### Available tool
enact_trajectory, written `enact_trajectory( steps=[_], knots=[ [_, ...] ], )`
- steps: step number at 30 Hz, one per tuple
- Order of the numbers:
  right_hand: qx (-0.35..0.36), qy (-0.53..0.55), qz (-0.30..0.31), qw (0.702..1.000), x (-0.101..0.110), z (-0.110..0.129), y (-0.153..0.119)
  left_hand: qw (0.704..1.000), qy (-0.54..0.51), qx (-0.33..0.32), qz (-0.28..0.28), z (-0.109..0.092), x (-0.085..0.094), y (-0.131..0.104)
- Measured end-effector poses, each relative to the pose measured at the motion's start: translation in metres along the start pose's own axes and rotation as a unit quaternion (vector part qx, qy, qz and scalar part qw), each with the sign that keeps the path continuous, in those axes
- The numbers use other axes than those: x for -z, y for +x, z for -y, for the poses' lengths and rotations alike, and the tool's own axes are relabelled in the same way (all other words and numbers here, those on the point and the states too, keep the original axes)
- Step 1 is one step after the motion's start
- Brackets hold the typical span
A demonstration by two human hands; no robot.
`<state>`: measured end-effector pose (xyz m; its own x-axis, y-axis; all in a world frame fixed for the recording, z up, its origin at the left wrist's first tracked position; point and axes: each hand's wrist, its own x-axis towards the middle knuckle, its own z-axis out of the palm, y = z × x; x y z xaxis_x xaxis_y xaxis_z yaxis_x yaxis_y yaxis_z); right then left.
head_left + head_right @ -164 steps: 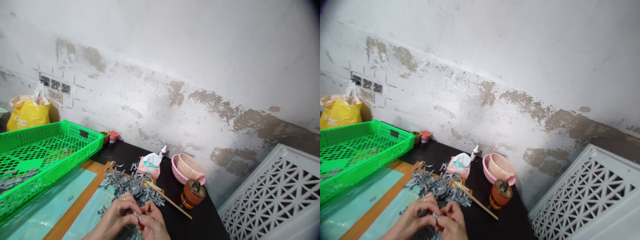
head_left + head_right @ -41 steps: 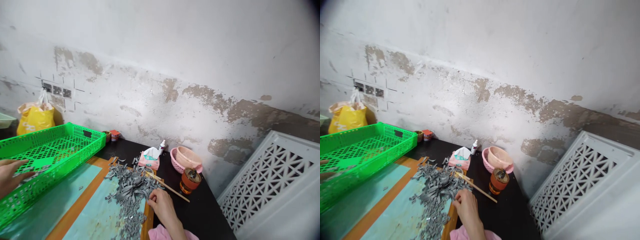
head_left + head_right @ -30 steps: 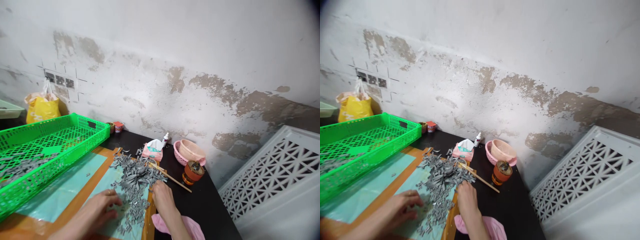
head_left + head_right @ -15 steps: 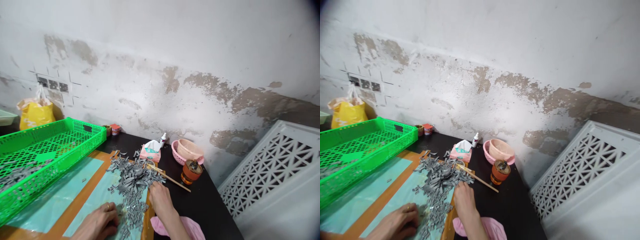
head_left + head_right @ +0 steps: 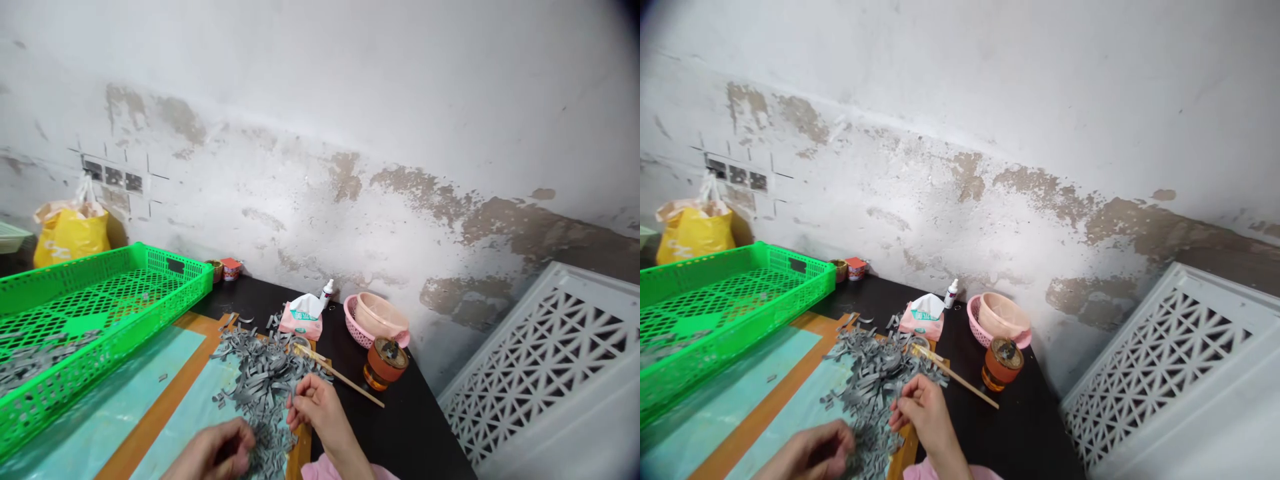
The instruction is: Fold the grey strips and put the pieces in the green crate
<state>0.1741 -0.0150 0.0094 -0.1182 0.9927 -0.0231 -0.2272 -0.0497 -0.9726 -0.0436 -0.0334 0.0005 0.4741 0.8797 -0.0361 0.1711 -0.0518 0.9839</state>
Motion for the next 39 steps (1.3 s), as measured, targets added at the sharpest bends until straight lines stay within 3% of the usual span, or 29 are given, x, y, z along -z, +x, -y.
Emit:
enact_trajectory(
  steps=[4, 10, 18, 22, 26, 33, 39],
  knots=[
    [-0.002, 0.022, 0.0, 1.0, 0.002, -0.004, 0.0, 0.975, -0.219, 0.042, -0.027, -0.018, -0.002, 0.035],
    [-0.015, 0.016, 0.021, 1.0, 0.007, -0.008, 0.002, 0.944, -0.324, 0.051, -0.026, -0.015, -0.011, 0.06],
    [-0.045, -0.016, 0.042, 0.998, 0.002, -0.008, 0.001, 0.946, -0.316, 0.073, -0.012, -0.007, -0.02, 0.057],
    [-0.059, -0.036, 0.048, 0.996, 0.002, -0.011, 0.001, 0.967, -0.252, 0.021, 0.008, -0.009, -0.021, 0.055],
    [-0.043, -0.034, 0.038, 0.998, 0.004, -0.013, 0.0, 0.971, -0.238, -0.005, 0.0, -0.007, -0.02, 0.055],
    [-0.013, -0.041, 0.013, 0.999, 0.005, -0.012, 0.002, 0.921, -0.377, 0.069, -0.067, -0.001, -0.016, 0.056],
    [-0.009, -0.078, 0.011, 0.997, 0.0, -0.009, 0.001, 0.912, -0.404, 0.067, -0.032, 0.007, -0.02, 0.058]
  ],
)
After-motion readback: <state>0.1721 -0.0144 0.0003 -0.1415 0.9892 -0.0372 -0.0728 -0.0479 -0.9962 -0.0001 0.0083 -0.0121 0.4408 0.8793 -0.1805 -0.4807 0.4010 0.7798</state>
